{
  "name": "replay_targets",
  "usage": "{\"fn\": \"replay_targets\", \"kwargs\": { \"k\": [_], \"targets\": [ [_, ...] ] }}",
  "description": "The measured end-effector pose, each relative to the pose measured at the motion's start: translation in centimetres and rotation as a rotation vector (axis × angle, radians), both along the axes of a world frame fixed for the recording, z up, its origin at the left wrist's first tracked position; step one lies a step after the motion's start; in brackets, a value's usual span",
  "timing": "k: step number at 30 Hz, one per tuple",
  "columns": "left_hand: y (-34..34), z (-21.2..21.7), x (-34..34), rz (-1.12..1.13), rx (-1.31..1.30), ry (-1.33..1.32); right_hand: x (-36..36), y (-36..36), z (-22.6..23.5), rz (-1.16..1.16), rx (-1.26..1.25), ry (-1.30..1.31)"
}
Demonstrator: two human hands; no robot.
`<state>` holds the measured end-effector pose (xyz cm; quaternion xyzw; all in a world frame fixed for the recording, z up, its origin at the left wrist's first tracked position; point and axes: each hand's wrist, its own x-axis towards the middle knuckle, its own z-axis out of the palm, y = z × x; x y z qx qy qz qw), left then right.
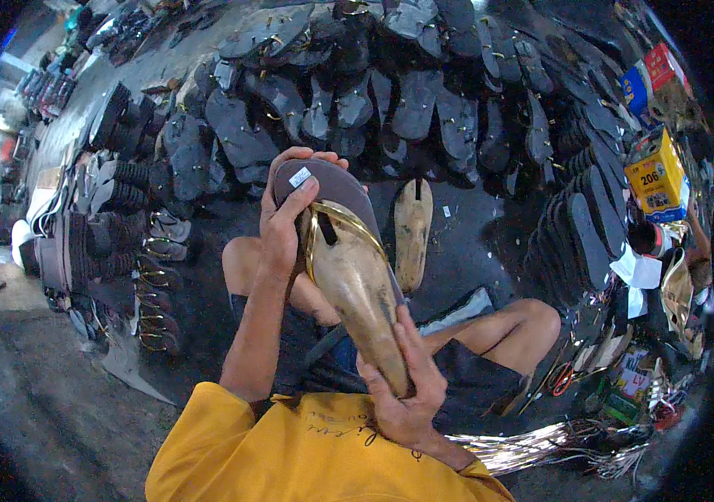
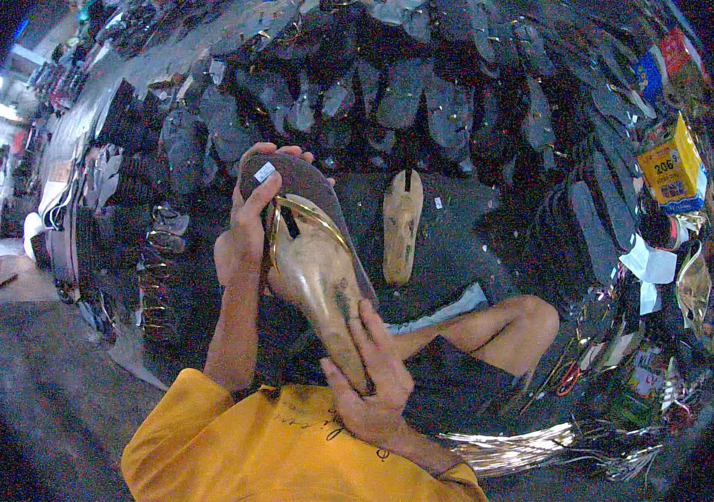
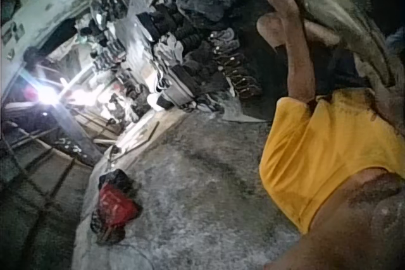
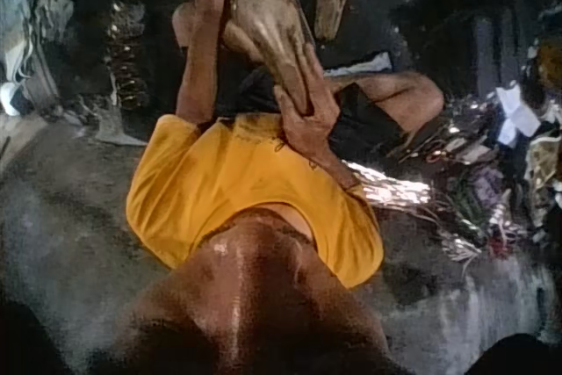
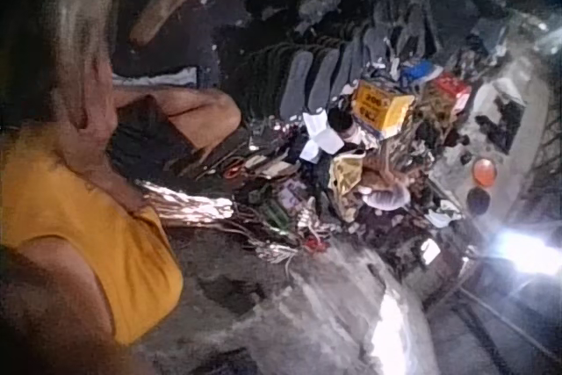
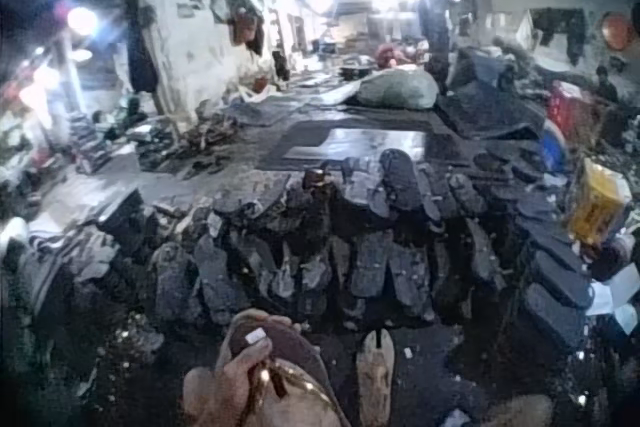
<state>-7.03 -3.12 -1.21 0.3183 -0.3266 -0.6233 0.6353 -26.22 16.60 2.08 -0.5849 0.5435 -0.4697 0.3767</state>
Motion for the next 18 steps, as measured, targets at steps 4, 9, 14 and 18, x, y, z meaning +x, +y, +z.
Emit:
{"fn": "replay_targets", "kwargs": {
  "k": [4,9,14,18],
  "targets": [
    [1.3,0.9,-1.9,-0.106,0.153,0.27,-0.7,-2.4,-5.1,-0.038,-0.341,0.06],
    [1.3,0.5,-0.6,-0.056,0.176,-0.052,-3.1,-4.8,-7.2,0.025,-0.128,-0.029],
    [0.8,-1.5,-2.3,-0.009,0.248,-0.156,-1.0,-4.1,-11.1,-0.072,0.25,-0.628],
    [1.4,-1.2,-1.5,-0.129,0.336,0.064,-2.1,-3.7,-11.6,0.031,0.629,-1.259]
  ]
}}
